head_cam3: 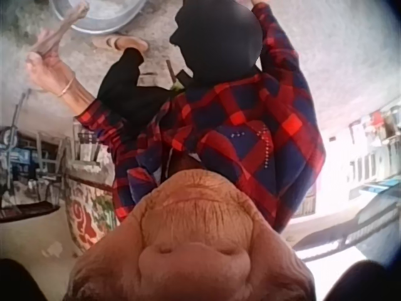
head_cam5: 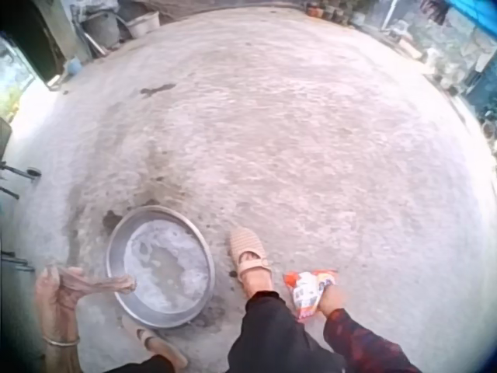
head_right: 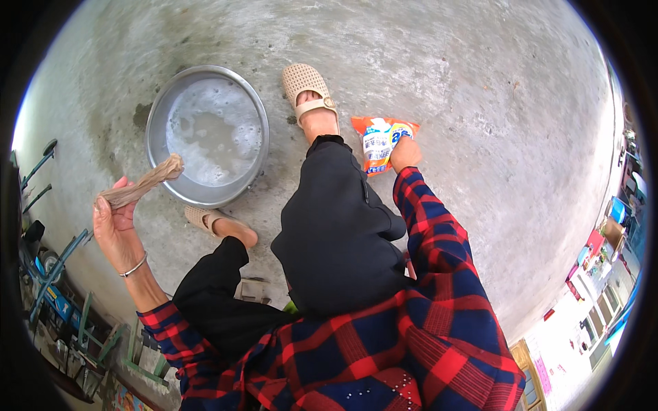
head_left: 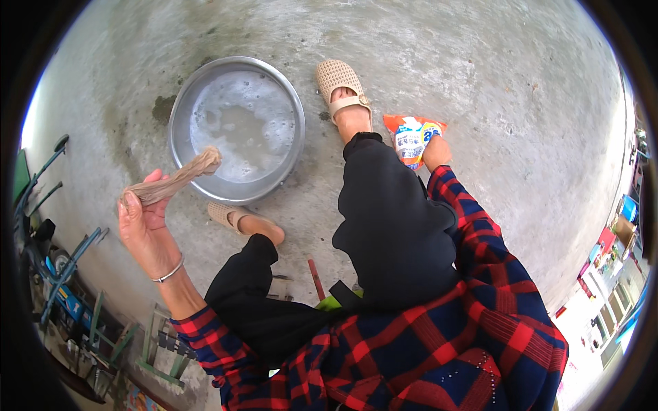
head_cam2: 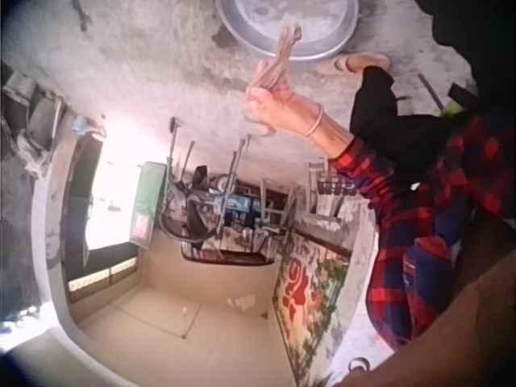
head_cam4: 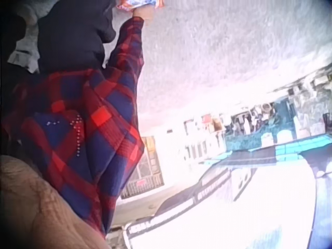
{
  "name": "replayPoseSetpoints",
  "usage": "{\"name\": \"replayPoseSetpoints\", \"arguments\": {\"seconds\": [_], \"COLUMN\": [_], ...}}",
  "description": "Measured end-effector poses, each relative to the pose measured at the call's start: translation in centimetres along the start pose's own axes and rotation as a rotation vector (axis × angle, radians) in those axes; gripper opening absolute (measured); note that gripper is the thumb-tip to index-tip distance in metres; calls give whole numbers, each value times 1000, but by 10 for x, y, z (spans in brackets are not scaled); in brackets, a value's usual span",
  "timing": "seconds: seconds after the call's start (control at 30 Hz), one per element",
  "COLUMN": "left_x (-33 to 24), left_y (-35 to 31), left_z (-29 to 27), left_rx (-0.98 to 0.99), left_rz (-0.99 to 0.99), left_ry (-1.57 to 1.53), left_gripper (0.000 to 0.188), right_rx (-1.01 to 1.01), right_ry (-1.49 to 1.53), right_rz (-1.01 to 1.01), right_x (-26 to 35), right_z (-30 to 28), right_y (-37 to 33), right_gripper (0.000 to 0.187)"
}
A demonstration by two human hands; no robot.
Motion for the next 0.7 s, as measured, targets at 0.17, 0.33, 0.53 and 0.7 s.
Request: {"name": "replayPoseSetpoints", "arguments": {"seconds": [0.17, 0.33, 0.53, 0.7], "left_x": [-1, 4, 2, -4], "left_y": [-4, -3, -9, -12], "left_z": [-2, -3, -15, -18], "left_rx": [-9, -3, -49, -54], "left_rz": [-11, -31, -23, -25], "left_ry": [-4, -47, -34, -77], "left_gripper": [32, 29, 27, 27], "right_rx": [48, 60, 2, 12], "right_ry": [37, 66, 99, 109], "right_rz": [28, 76, -74, -180], "right_x": [6, -3, -3, -4], "right_z": [12, 21, 20, 13], "right_y": [2, 3, 2, 8], "right_gripper": [17, 19, 19, 19]}}
Point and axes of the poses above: each hand's wrist, its own y-axis towards the middle knuckle, its own z-axis out of the palm, x = y × z, the point moved 3 cm from there along y, towards the middle knuckle, and after that the axes turned 10 degrees about -x, right-handed, at the moved point
